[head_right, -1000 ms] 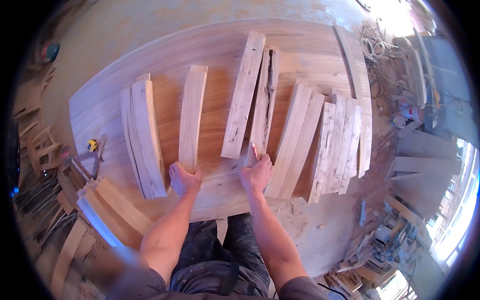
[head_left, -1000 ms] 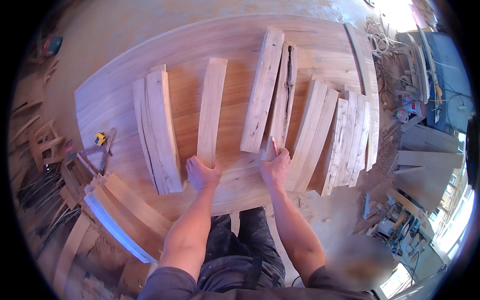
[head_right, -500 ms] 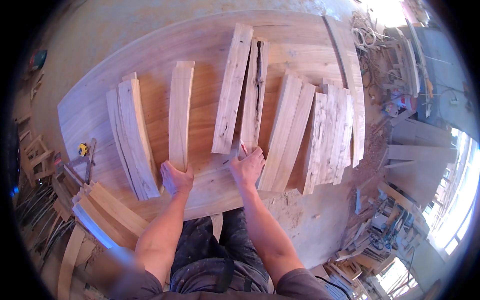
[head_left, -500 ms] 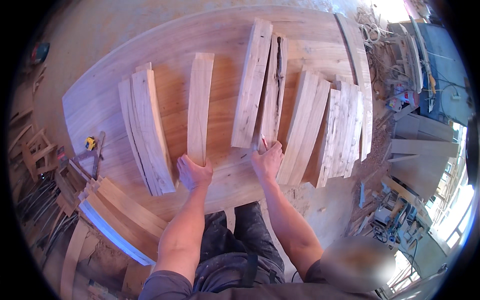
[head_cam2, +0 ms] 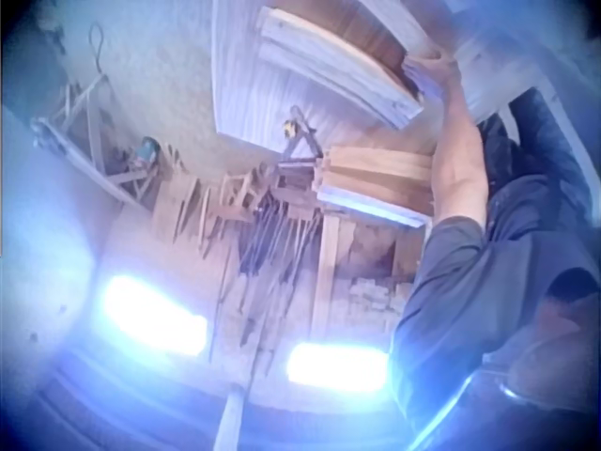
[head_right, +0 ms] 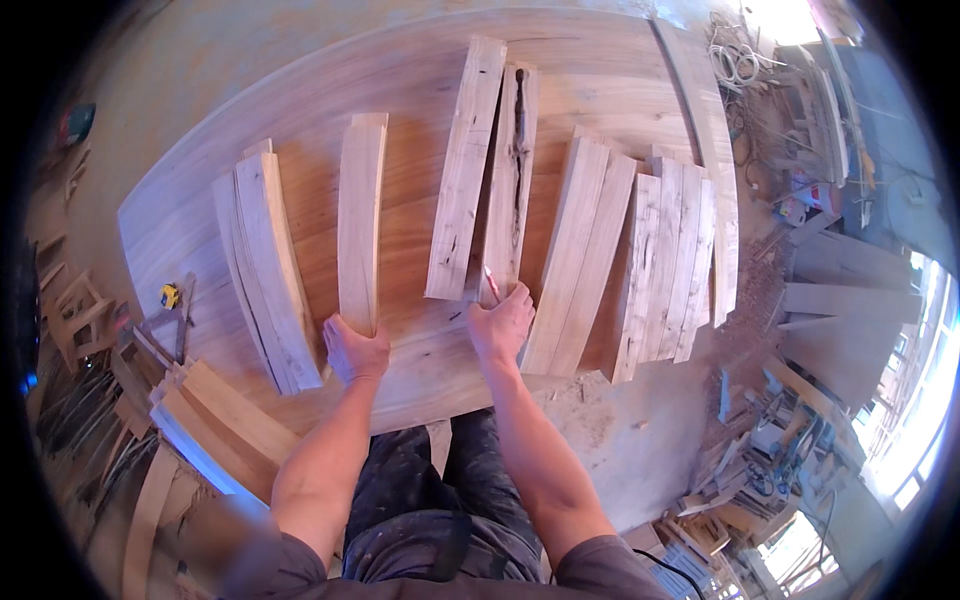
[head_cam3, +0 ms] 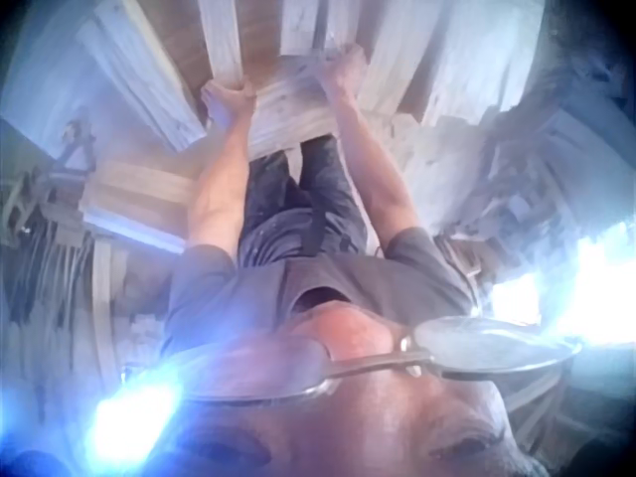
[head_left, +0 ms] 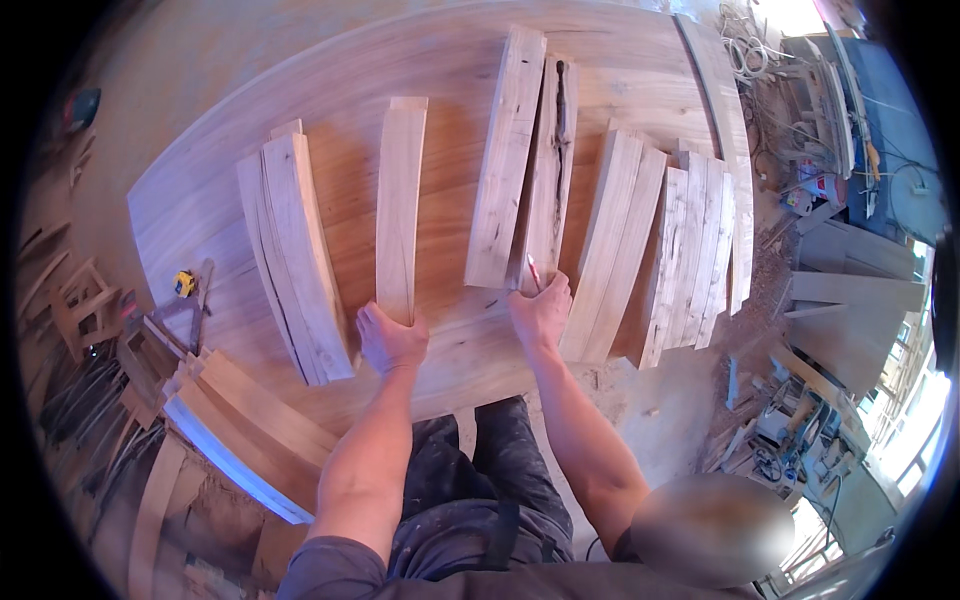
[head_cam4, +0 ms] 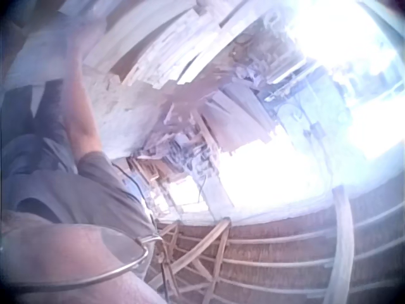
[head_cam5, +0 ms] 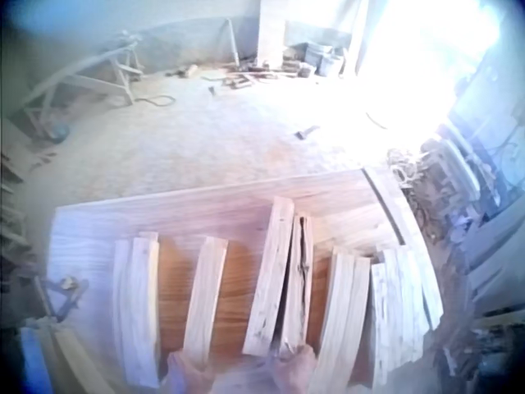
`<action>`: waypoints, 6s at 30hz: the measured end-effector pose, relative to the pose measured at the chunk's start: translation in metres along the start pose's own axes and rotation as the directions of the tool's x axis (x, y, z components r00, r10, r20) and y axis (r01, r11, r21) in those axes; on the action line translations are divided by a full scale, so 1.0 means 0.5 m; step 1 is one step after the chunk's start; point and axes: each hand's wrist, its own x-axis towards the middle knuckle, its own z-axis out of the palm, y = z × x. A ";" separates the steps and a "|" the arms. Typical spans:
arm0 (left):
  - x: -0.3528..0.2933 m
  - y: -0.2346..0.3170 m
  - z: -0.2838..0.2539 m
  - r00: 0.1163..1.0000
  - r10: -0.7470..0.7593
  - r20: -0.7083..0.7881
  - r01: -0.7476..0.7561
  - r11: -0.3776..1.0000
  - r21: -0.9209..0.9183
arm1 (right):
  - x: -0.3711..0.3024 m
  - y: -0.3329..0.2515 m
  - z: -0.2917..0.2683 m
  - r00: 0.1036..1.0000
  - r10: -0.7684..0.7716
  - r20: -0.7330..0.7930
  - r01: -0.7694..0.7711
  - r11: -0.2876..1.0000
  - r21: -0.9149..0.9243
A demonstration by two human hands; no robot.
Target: The person sorts and arranges wooden planks on a workbench, picking them up, inspecting them, and placing them in organized stacks. The person uses a pencil to mark some planks during the process.
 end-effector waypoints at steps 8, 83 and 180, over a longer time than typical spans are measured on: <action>0.002 0.005 0.002 1.000 -0.012 0.012 0.012 1.000 -0.009 | 0.103 -0.072 -0.032 0.979 -0.094 -0.180 0.113 0.989 0.100; -0.003 0.010 -0.010 0.998 -0.034 0.056 0.034 0.999 0.003 | -0.169 -0.064 0.121 0.959 -0.281 0.044 0.269 0.946 0.184; -0.013 0.024 -0.045 0.996 -0.049 0.076 0.059 0.989 -0.138 | 0.109 0.211 -0.068 0.715 -0.547 -0.436 0.375 0.826 -0.421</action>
